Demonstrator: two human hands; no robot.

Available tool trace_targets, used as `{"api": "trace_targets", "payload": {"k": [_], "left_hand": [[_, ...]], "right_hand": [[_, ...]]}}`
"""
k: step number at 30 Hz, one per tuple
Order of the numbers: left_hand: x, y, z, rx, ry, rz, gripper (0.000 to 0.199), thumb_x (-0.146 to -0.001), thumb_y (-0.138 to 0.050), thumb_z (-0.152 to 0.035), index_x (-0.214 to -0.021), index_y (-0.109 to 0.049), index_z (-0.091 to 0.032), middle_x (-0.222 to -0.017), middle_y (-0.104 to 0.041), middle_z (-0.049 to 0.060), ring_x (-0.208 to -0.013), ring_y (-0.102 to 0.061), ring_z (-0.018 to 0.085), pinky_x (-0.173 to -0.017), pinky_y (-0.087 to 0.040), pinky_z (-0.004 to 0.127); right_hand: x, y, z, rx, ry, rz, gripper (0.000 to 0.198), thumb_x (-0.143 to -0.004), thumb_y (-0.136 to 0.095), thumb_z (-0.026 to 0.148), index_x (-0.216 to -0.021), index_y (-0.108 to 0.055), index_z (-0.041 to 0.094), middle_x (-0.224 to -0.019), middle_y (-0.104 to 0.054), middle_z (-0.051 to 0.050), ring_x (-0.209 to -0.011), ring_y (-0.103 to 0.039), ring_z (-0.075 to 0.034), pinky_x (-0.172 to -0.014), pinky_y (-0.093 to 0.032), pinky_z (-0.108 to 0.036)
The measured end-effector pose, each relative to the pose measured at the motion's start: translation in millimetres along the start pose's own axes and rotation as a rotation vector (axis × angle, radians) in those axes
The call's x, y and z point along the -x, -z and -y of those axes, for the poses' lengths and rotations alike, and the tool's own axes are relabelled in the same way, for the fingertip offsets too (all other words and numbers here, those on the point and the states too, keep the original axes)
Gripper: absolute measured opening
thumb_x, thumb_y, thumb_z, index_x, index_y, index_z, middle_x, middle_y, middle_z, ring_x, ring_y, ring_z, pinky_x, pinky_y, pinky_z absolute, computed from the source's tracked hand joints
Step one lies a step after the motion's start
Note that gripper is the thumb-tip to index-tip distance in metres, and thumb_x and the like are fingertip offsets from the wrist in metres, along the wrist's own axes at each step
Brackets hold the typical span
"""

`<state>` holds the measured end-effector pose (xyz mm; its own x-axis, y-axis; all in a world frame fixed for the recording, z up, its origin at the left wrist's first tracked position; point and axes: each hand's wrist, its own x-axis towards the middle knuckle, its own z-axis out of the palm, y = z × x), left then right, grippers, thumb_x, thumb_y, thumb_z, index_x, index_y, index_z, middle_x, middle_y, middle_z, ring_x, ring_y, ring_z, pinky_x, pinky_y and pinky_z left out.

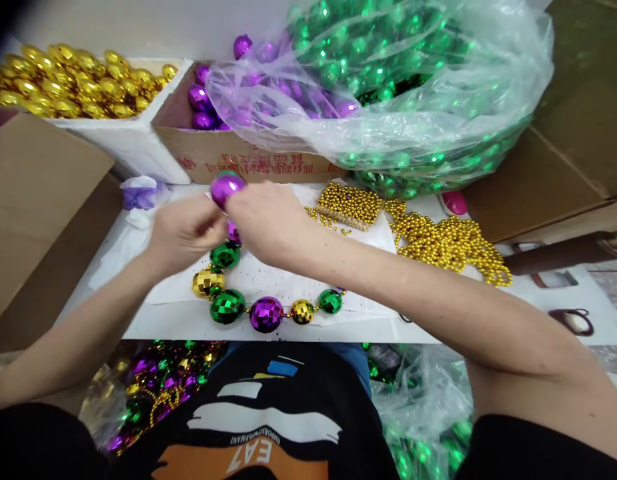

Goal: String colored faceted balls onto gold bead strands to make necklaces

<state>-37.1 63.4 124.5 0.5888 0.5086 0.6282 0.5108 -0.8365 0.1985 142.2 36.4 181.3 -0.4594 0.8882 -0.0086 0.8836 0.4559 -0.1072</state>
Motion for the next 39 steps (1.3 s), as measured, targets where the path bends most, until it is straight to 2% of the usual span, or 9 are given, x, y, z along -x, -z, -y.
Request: {"api": "trace_targets", "payload": {"k": [3,6,12,15,20,24,28,31,39], "left_hand": [[33.6,-45.7,4.3,0.018,-0.083,0.201,0.023,-0.083,-0.048,-0.009,-0.062,-0.048,-0.019,-0.056,-0.047,-0.001,-0.057,-0.043,0.013,-0.055,-0.031,0.026],[64.3,-87.5,8.4,0.062,-0.029,0.334,0.023,-0.089,-0.046,-0.013,-0.067,-0.051,-0.018,-0.061,-0.052,0.001,-0.06,-0.046,0.014,-0.059,-0.033,0.028],[73.2,-119.5,17.2,0.202,0.21,0.506,0.024,-0.088,-0.047,-0.016,-0.064,-0.046,-0.019,-0.057,-0.043,-0.001,-0.056,-0.039,0.013,-0.057,-0.026,0.028],[65.2,-113.2,18.8,0.385,0.394,0.459,0.03,-0.09,-0.048,-0.023,-0.061,-0.043,-0.018,-0.055,-0.04,-0.003,-0.054,-0.038,0.011,-0.056,-0.025,0.027],[65.7,-99.8,13.4,0.916,0.716,0.339,0.032,-0.09,-0.058,-0.041,-0.069,-0.058,-0.017,-0.07,-0.061,0.0,-0.069,-0.057,0.012,-0.068,-0.044,0.026],[80.1,-104.5,1.7,1.302,0.955,0.064,0.027,-0.081,-0.071,-0.043,-0.076,-0.063,-0.017,-0.083,-0.066,0.002,-0.08,-0.062,0.012,-0.079,-0.051,0.028],[85.8,-105.2,-6.4,1.482,1.007,-0.114,0.031,-0.082,-0.071,-0.042,-0.071,-0.054,-0.018,-0.095,-0.069,0.004,-0.092,-0.064,0.015,-0.093,-0.05,0.034],[82.1,-102.3,-7.5,1.364,1.002,-0.025,0.032,-0.087,-0.062,-0.045,-0.073,-0.049,-0.02,-0.082,-0.066,0.003,-0.083,-0.063,0.015,-0.09,-0.051,0.037],[81.6,-112.6,-13.9,0.28,0.672,0.327,0.032,-0.097,-0.043,-0.032,-0.067,-0.043,-0.02,-0.071,-0.055,0.002,-0.069,-0.05,0.016,-0.067,-0.037,0.03]], "right_hand": [[4.9,-52.3,-20.7,-0.15,-0.045,0.211,0.023,-0.094,-0.053,0.027,-0.092,-0.074,0.016,-0.086,-0.073,-0.009,-0.078,-0.063,-0.018,-0.064,-0.034,-0.026],[9.8,-99.3,-36.7,-0.157,-0.024,0.259,0.023,-0.094,-0.051,0.022,-0.092,-0.074,0.018,-0.085,-0.074,-0.008,-0.075,-0.061,-0.017,-0.062,-0.03,-0.027],[12.7,-136.5,-51.6,-0.037,-0.136,0.218,0.025,-0.094,-0.047,0.018,-0.101,-0.071,0.017,-0.085,-0.072,-0.011,-0.073,-0.06,-0.019,-0.062,-0.024,-0.029],[13.9,-139.6,-60.5,-0.123,-0.178,0.124,0.027,-0.096,-0.045,0.022,-0.099,-0.071,0.017,-0.078,-0.07,-0.009,-0.067,-0.055,-0.017,-0.061,-0.023,-0.029],[21.5,-148.9,-67.8,-0.583,-0.183,0.026,0.023,-0.092,-0.051,0.027,-0.079,-0.068,0.017,-0.061,-0.057,0.001,-0.06,-0.047,-0.012,-0.062,-0.027,-0.025],[28.5,-169.9,-63.9,-0.818,-0.23,0.032,0.023,-0.087,-0.052,0.028,-0.072,-0.064,0.016,-0.059,-0.052,0.003,-0.06,-0.045,-0.011,-0.061,-0.027,-0.024],[32.6,-183.7,-59.1,-0.907,-0.266,0.055,0.023,-0.086,-0.053,0.029,-0.07,-0.063,0.016,-0.06,-0.051,0.003,-0.06,-0.045,-0.011,-0.061,-0.029,-0.023],[34.8,-182.5,-54.8,-0.875,-0.259,0.079,0.024,-0.089,-0.053,0.03,-0.074,-0.065,0.016,-0.064,-0.056,0.002,-0.063,-0.048,-0.012,-0.062,-0.031,-0.023],[35.4,-176.7,-32.8,-0.309,-0.157,0.181,0.029,-0.098,-0.042,0.023,-0.106,-0.069,0.019,-0.096,-0.075,-0.01,-0.084,-0.066,-0.02,-0.069,-0.035,-0.028]]}}
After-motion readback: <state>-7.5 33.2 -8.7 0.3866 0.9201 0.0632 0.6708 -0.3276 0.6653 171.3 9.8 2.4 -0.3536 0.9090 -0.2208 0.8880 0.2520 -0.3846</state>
